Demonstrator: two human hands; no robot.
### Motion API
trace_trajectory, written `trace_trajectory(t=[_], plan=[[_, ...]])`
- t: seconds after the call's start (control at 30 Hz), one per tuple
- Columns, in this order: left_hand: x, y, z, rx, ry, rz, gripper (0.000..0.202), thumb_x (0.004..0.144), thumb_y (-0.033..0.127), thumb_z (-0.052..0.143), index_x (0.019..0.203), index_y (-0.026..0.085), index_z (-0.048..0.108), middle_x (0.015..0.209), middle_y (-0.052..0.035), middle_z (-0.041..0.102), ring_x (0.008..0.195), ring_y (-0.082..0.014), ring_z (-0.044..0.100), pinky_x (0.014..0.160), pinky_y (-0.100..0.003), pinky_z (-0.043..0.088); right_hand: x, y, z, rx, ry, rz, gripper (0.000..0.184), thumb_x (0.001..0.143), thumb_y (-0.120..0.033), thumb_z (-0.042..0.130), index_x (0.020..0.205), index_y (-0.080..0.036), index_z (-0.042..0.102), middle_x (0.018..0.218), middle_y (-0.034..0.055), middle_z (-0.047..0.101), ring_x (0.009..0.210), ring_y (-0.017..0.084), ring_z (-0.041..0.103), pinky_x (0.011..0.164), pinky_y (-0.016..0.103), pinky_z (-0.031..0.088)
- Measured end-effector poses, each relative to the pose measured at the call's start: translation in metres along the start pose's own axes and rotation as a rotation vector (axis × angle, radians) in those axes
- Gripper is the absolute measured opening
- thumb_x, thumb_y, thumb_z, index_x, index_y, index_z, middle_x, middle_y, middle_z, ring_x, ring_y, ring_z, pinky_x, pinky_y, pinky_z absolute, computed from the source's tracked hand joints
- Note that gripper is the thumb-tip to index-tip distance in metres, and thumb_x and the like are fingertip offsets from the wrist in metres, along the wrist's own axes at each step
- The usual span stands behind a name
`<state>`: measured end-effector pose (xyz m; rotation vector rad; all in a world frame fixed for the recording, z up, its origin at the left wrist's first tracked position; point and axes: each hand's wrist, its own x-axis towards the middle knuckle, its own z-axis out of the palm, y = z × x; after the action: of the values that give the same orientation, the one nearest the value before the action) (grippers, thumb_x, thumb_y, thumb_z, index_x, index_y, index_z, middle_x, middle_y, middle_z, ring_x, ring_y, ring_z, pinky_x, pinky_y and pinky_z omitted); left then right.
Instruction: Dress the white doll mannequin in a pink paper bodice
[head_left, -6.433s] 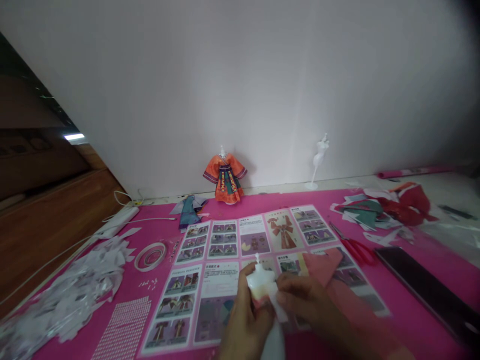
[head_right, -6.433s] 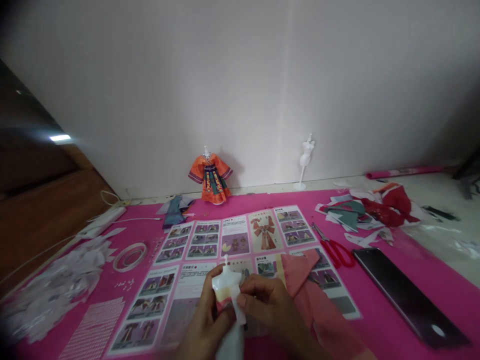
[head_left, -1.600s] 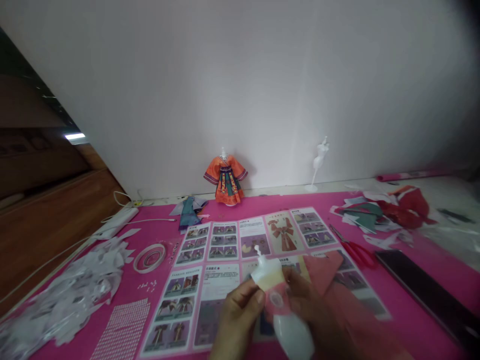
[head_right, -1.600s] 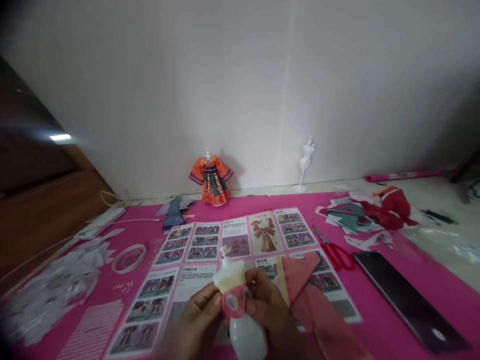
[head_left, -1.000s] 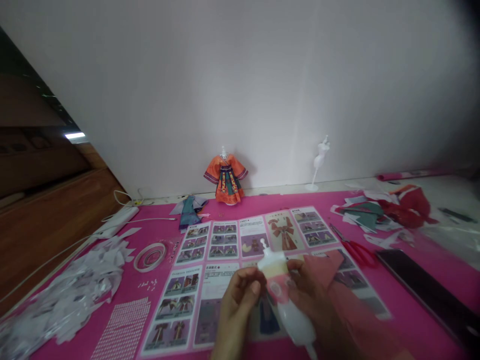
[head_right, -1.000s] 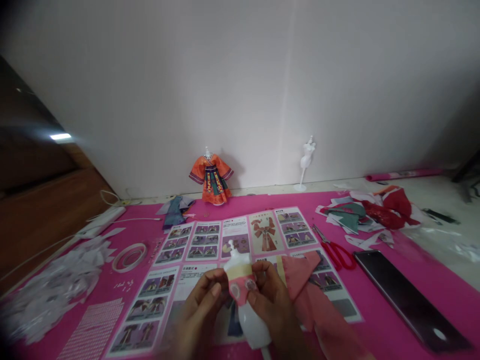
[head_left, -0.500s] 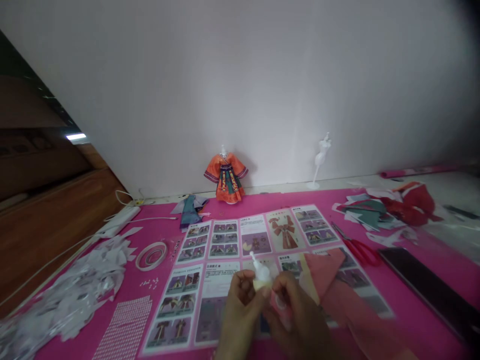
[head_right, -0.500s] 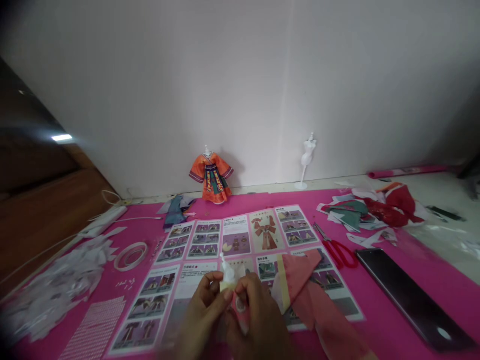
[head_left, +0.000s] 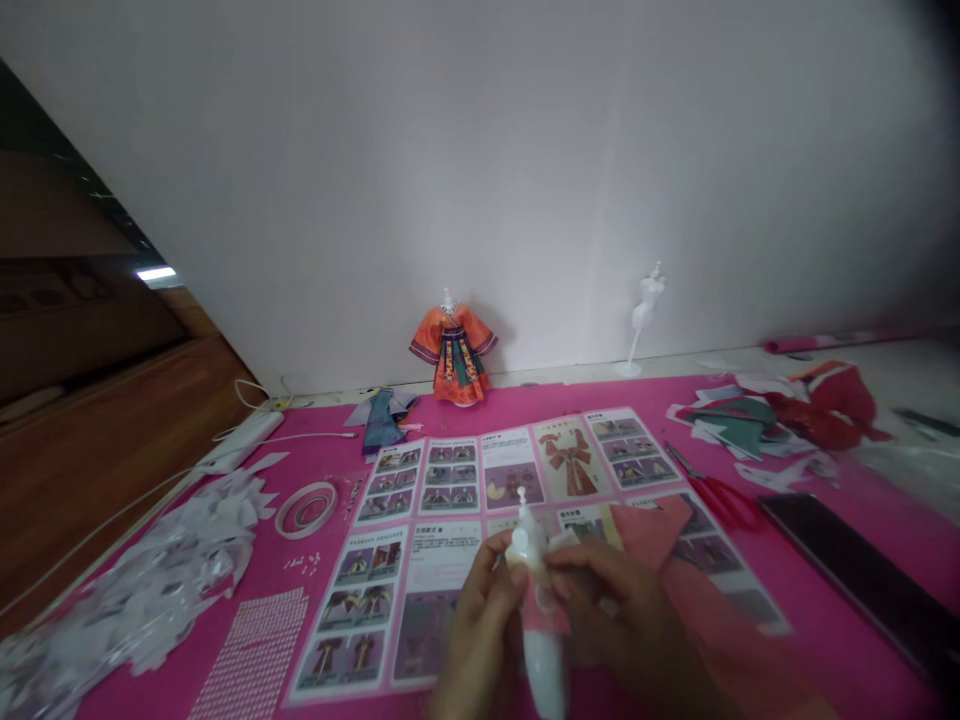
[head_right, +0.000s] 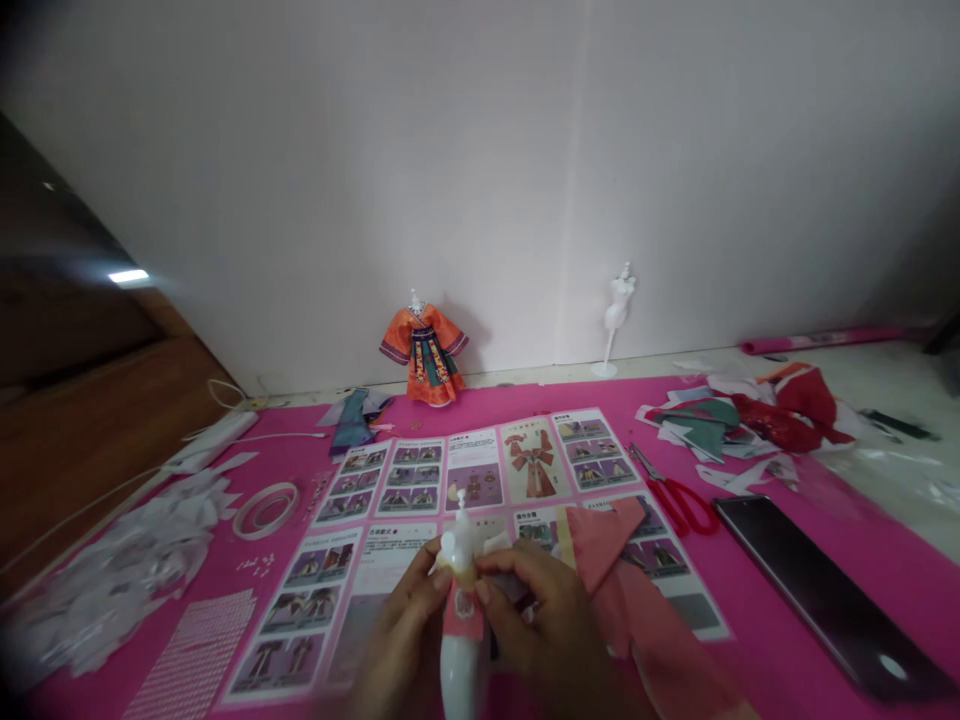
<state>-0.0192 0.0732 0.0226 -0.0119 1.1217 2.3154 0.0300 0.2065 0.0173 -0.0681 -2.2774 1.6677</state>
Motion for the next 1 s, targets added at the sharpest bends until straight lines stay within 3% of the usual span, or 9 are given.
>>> trace_trajectory(t=[0.13,0.33,0.47,0.57,0.67,0.8,1.0], plan=[[0.002,-0.004,-0.008,0.040,-0.036,-0.003,0.044,0.075,0.028,0.074,0.112,0.020,0.051,0.093,-0.0052,0.071,0.083,-0.0193,0.067,0.079,-0.029,0.044,0.000,0.011,0.004,0.148,0.020,0.208,0.025,0.076,-0.043,0.068,0.087,-0.021,0.063,0.072,0.0002,0.061,0.061,0.015,0.053,0.053,0.023,0.040],[0.004,-0.007,-0.010,0.038,-0.172,0.013,0.039,0.076,0.029,0.074,0.110,0.021,0.056,0.102,-0.0066,0.069,0.091,-0.0186,0.064,0.083,-0.028,0.041,0.002,-0.001,0.002,0.229,0.075,0.201,0.023,0.078,-0.038,0.063,0.069,-0.019,0.053,0.054,-0.0043,0.051,0.049,0.010,0.040,0.047,0.022,0.030],[-0.001,-0.008,-0.002,0.001,-0.112,-0.028,0.033,0.076,0.030,0.073,0.106,0.021,0.061,0.100,-0.0054,0.068,0.092,-0.0191,0.062,0.083,-0.028,0.041,0.003,-0.010,0.001,0.298,0.092,0.232,0.024,0.079,-0.039,0.061,0.069,-0.020,0.050,0.054,-0.0043,0.052,0.044,0.008,0.034,0.041,0.021,0.025],[-0.004,-0.009,0.001,0.043,-0.041,-0.025,0.030,0.076,0.036,0.072,0.100,0.020,0.064,0.093,-0.0044,0.068,0.087,-0.0190,0.062,0.079,-0.027,0.042,0.002,-0.005,0.002,0.275,0.082,0.206,0.025,0.078,-0.038,0.063,0.067,-0.020,0.050,0.051,-0.0050,0.048,0.044,0.009,0.035,0.042,0.021,0.027],[-0.002,-0.011,-0.002,0.075,-0.041,-0.004,0.026,0.077,0.038,0.072,0.092,0.018,0.065,0.086,-0.0037,0.066,0.080,-0.0164,0.060,0.075,-0.025,0.041,0.001,0.005,0.003,0.242,0.070,0.137,0.027,0.075,-0.037,0.066,0.064,-0.019,0.051,0.054,-0.0036,0.049,0.048,0.010,0.041,0.047,0.022,0.032],[0.005,-0.011,-0.013,0.147,-0.099,0.036,0.028,0.075,0.038,0.074,0.092,0.019,0.064,0.089,-0.0033,0.064,0.080,-0.0141,0.057,0.075,-0.024,0.040,0.000,0.010,0.002,0.262,0.053,0.092,0.027,0.076,-0.036,0.067,0.063,-0.018,0.052,0.057,-0.0029,0.049,0.051,0.011,0.042,0.049,0.023,0.032],[0.004,-0.001,-0.012,0.264,-0.231,0.110,0.055,0.065,0.047,0.080,0.109,0.021,0.058,0.102,-0.0059,0.060,0.074,-0.0130,0.054,0.065,-0.024,0.040,-0.003,0.008,0.001,0.479,-0.030,0.064,0.031,0.081,-0.041,0.065,0.066,-0.018,0.049,0.061,-0.0028,0.047,0.051,0.010,0.043,0.048,0.023,0.031]])
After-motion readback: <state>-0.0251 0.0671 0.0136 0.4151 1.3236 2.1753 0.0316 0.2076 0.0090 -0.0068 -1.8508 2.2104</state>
